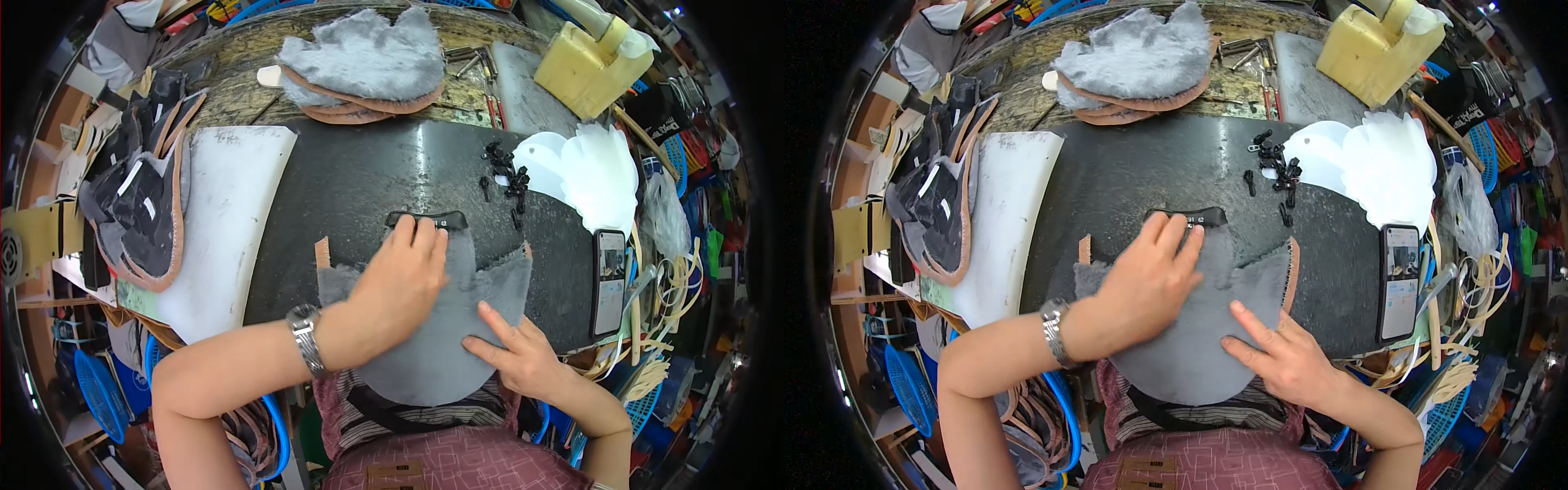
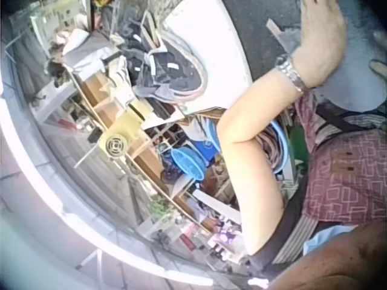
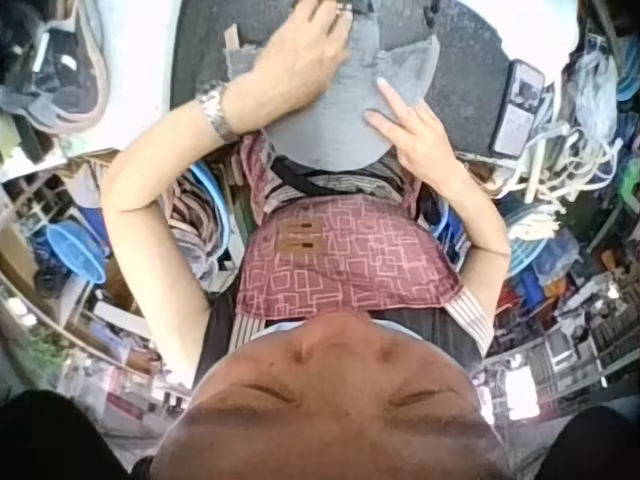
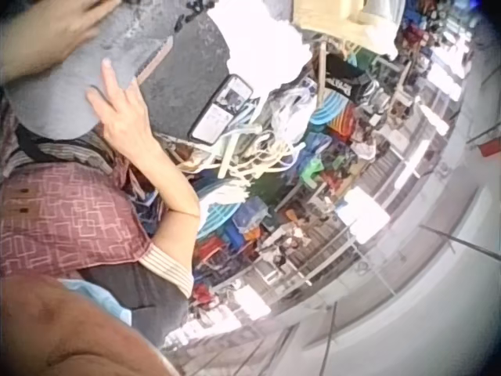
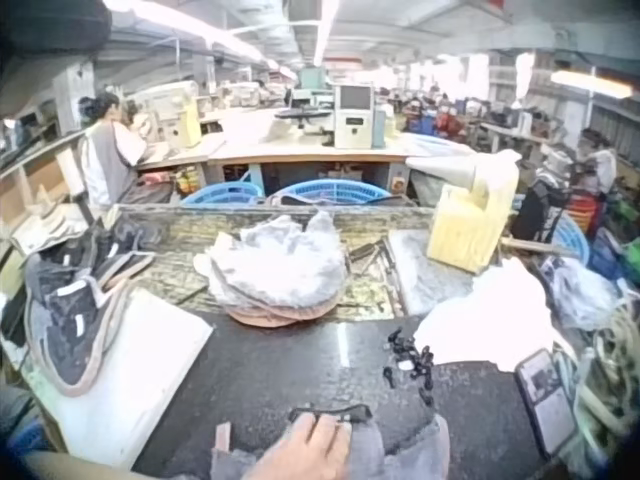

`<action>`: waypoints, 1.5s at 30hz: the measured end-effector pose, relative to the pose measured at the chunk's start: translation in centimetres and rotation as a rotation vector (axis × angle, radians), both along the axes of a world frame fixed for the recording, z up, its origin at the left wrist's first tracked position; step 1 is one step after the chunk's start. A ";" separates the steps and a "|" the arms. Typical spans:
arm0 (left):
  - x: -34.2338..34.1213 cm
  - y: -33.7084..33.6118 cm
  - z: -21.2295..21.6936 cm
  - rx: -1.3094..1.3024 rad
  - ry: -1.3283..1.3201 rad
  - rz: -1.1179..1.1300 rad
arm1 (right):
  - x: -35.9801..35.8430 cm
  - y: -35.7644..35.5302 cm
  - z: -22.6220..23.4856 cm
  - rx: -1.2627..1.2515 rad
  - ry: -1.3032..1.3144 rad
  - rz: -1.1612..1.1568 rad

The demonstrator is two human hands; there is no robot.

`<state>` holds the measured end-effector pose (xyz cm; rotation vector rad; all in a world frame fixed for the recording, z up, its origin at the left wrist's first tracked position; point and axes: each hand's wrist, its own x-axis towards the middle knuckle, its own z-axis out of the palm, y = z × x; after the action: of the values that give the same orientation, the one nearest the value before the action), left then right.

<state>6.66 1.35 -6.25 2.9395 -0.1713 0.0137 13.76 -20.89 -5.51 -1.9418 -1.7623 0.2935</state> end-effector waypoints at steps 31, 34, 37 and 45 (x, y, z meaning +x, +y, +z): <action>-22.2 34.2 -0.2 0.196 -0.558 1.073 | 10.1 18.7 1.8 0.449 -0.436 0.010; -24.4 31.6 3.1 0.052 -0.659 0.984 | 11.9 10.2 2.9 0.442 -0.279 -0.136; -23.1 26.2 9.8 0.068 -0.796 0.806 | 19.5 0.7 3.4 0.232 -0.019 -0.670; -2.1 6.2 10.0 -0.728 -0.278 0.594 | 28.6 -2.0 4.0 -0.537 -0.708 -0.164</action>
<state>4.56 7.60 3.79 2.1456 0.5521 0.4628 42.38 -22.85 -1.49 -2.8148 -2.0651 0.0042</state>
